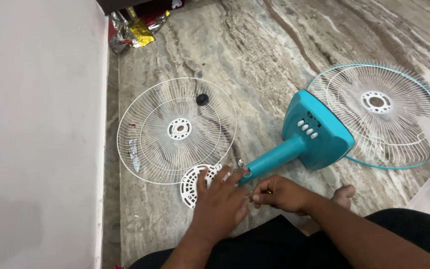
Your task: The person disassembles a small electric fan by removing the front grille, fan blades, and rear grille. They use a screwdriver to loosen screws on the motor housing and separate the components.
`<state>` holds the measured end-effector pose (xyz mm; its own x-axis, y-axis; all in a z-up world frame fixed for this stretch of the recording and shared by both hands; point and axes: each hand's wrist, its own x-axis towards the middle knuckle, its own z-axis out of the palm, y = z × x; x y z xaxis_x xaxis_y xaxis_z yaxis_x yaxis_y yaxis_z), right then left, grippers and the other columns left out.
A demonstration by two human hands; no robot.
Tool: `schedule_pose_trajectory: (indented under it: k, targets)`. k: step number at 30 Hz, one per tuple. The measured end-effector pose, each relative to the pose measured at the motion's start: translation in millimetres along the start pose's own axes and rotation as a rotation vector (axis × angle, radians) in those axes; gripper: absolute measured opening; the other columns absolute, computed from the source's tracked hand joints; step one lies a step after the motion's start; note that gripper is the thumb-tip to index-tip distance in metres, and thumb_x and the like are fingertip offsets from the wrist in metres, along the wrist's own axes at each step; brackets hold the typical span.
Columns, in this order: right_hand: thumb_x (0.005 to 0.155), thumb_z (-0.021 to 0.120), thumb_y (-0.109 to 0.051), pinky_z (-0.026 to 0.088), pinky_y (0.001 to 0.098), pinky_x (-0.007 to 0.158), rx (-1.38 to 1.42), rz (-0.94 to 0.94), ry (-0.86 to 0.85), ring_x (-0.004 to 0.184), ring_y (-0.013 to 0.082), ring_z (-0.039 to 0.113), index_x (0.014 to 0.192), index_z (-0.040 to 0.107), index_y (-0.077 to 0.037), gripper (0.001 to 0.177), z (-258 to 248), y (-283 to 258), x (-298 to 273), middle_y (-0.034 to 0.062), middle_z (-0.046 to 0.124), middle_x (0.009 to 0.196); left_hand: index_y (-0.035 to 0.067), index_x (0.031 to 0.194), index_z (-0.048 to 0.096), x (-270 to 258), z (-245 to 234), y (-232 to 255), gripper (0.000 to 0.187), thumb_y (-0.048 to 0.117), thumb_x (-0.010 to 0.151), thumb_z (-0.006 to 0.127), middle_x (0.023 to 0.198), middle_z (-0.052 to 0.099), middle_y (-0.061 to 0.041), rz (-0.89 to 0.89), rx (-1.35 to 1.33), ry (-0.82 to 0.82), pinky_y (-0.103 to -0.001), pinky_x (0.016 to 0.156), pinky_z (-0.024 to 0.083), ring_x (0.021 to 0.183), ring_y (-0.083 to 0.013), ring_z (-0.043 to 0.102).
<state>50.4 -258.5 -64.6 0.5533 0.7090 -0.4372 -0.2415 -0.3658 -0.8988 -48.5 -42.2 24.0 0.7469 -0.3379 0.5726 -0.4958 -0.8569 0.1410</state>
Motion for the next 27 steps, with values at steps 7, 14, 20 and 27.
schedule_pose_trajectory:
  k: [7, 14, 20, 27]
  targets:
    - [0.081, 0.08, -0.034, 0.058, 0.0406, 0.084, -0.882, 0.349, 0.254, 0.093, 0.0214, 0.073, 0.09, 0.081, -0.022, 0.015, -12.1, 11.2, 8.8, 0.0, 0.078, 0.094, 0.013, 0.094, 0.072, -9.5, -29.3, -54.0, 0.017, 0.023, 0.08, 0.077, 0.133, 0.063, -0.006, -0.779, 0.01, 0.315, -0.05, 0.114, 0.035, 0.132, -0.0294, 0.055]
    - [0.083, 0.069, -0.028, 0.059, 0.0426, 0.085, -0.936, 0.384, 0.294, 0.093, 0.0267, 0.074, 0.089, 0.077, -0.019, 0.013, -3.1, 14.7, 21.2, 0.0053, 0.078, 0.096, 0.008, 0.123, 0.063, -46.7, -8.0, -84.4, 0.04, 0.037, 0.096, 0.061, 0.121, 0.065, -0.013, -1.592, -0.671, 0.192, -0.043, 0.094, 0.053, 0.108, -0.0251, 0.065]
    - [0.086, 0.063, -0.026, 0.059, 0.0432, 0.086, -0.93, 0.425, 0.319, 0.096, 0.0286, 0.074, 0.093, 0.072, -0.02, 0.013, 1.4, 7.9, 20.3, 0.0067, 0.077, 0.098, 0.002, 0.118, 0.066, -49.9, 16.1, -100.1, 0.055, 0.05, 0.103, 0.045, 0.108, 0.073, -0.013, -1.581, -0.859, 0.045, -0.038, 0.091, 0.051, 0.1, -0.0199, 0.066]
    - [0.088, 0.07, -0.034, 0.058, 0.0433, 0.086, -0.945, 0.455, 0.288, 0.098, 0.0263, 0.072, 0.098, 0.072, -0.021, 0.016, 2.9, 9.2, 23.0, 0.0025, 0.075, 0.1, 0.0, 0.108, 0.071, -49.3, 22.7, -102.9, 0.055, 0.049, 0.104, 0.046, 0.091, 0.073, -0.012, -1.526, -0.727, -0.03, -0.037, 0.081, 0.053, 0.084, -0.0195, 0.066]
